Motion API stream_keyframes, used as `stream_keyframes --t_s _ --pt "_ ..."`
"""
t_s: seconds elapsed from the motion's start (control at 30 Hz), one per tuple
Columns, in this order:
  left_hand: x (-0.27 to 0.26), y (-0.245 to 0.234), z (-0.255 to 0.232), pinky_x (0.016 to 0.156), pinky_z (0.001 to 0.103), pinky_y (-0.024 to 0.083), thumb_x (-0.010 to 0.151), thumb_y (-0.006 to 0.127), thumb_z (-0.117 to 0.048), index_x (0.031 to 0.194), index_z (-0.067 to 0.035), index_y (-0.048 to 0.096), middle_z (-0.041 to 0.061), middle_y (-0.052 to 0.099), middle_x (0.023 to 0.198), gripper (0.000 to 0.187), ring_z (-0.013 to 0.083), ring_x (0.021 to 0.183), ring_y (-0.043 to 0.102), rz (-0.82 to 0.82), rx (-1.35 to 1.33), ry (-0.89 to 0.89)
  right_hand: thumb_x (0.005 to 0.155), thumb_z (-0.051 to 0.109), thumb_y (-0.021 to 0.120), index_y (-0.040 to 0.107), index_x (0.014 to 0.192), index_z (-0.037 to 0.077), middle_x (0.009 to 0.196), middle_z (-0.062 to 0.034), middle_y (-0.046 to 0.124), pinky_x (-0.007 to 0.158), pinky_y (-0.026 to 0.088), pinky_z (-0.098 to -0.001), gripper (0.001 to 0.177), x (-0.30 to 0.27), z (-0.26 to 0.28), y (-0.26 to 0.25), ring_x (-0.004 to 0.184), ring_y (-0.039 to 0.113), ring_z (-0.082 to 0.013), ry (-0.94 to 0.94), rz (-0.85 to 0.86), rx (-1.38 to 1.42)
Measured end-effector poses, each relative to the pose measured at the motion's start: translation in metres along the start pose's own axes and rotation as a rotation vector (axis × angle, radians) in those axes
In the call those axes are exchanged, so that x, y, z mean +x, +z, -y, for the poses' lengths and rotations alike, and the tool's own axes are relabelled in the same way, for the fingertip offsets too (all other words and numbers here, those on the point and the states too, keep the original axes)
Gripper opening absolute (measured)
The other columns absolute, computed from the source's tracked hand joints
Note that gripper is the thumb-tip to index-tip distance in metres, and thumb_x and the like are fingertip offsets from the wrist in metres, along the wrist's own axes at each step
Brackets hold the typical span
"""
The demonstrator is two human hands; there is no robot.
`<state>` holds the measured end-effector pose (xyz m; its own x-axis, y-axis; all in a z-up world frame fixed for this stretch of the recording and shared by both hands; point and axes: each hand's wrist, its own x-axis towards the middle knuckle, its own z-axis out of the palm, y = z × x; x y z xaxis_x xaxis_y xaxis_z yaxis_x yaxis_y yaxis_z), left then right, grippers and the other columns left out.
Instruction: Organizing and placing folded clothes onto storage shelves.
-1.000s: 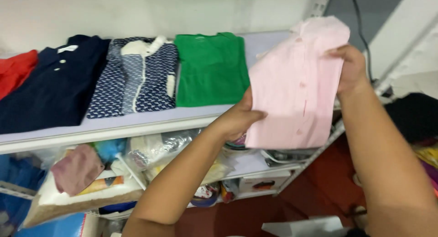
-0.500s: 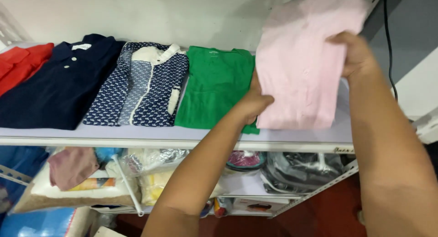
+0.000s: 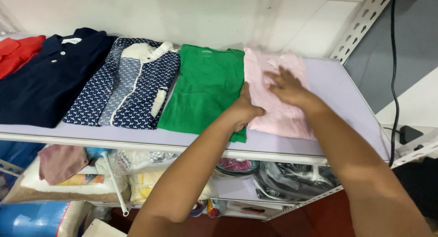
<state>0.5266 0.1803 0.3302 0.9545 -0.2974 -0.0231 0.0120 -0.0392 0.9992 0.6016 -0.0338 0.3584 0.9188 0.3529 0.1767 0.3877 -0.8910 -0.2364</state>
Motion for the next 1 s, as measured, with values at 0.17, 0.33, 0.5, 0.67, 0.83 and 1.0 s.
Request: stream_keyframes --t_s 0.17,0.33,0.5,0.67,0.83,1.0 --pt "-0.016 0.008 -0.010 0.104 0.035 0.049 0.069 0.080 -0.006 0.161 0.000 0.002 0.029 0.042 0.152 0.121 0.0340 0.130 0.055 -0.021 0.145 0.176 0.096 0.061 0.045 0.038 0.156 0.038 0.170 -0.0174 0.011 0.120 0.009 -0.0667 0.065 -0.021 0.010 -0.002 0.156 0.007 -0.0422 0.163 0.140 0.007" --pt "-0.034 0.029 -0.021 0.106 0.039 0.049 0.073 0.080 -0.017 0.161 0.000 0.021 0.031 0.053 0.142 0.107 0.0410 0.127 0.059 -0.033 0.542 0.227 0.095 0.063 0.044 0.038 0.156 0.039 0.171 -0.0157 0.011 0.120 0.010 -0.0674 0.066 -0.032 0.005 -0.008 0.157 0.008 -0.0413 0.171 0.145 -0.011" --pt "-0.082 0.037 -0.058 0.105 0.048 0.051 0.072 0.081 -0.017 0.157 -0.009 0.038 0.027 0.044 0.149 0.096 0.0457 0.132 0.051 -0.169 0.874 0.298 0.093 0.062 0.044 0.034 0.157 0.040 0.171 -0.0140 0.010 0.119 0.013 -0.0685 0.068 -0.035 0.005 -0.013 0.157 0.009 -0.0387 0.195 0.167 -0.086" --pt "-0.100 -0.016 -0.095 0.113 0.073 0.016 0.074 0.074 -0.056 0.157 -0.026 0.032 0.020 0.016 0.165 0.097 0.0505 0.149 0.011 -0.182 1.272 0.122 0.091 0.068 0.046 0.028 0.159 0.042 0.171 -0.0152 0.007 0.119 0.012 -0.0705 0.075 -0.058 0.052 -0.042 0.157 0.007 -0.0392 0.259 0.209 -0.071" --pt "-0.108 -0.049 -0.104 0.106 0.086 -0.008 0.065 0.060 -0.090 0.160 -0.049 0.010 0.014 -0.016 0.169 0.115 0.0536 0.150 -0.023 0.051 1.382 -0.196 0.079 0.078 0.051 0.024 0.157 0.049 0.171 -0.0120 -0.003 0.116 0.006 -0.0739 0.088 -0.088 0.083 -0.046 0.155 -0.002 -0.0410 0.282 0.289 -0.039" --pt "-0.104 -0.033 -0.101 0.104 0.090 -0.002 0.062 0.058 -0.094 0.160 -0.051 0.007 0.015 -0.021 0.169 0.118 0.0569 0.149 -0.025 0.095 1.315 -0.296 0.075 0.083 0.052 0.028 0.155 0.055 0.173 -0.0043 0.003 0.119 0.006 -0.0743 0.088 -0.097 0.069 -0.038 0.158 -0.001 -0.0385 0.295 0.312 -0.143"
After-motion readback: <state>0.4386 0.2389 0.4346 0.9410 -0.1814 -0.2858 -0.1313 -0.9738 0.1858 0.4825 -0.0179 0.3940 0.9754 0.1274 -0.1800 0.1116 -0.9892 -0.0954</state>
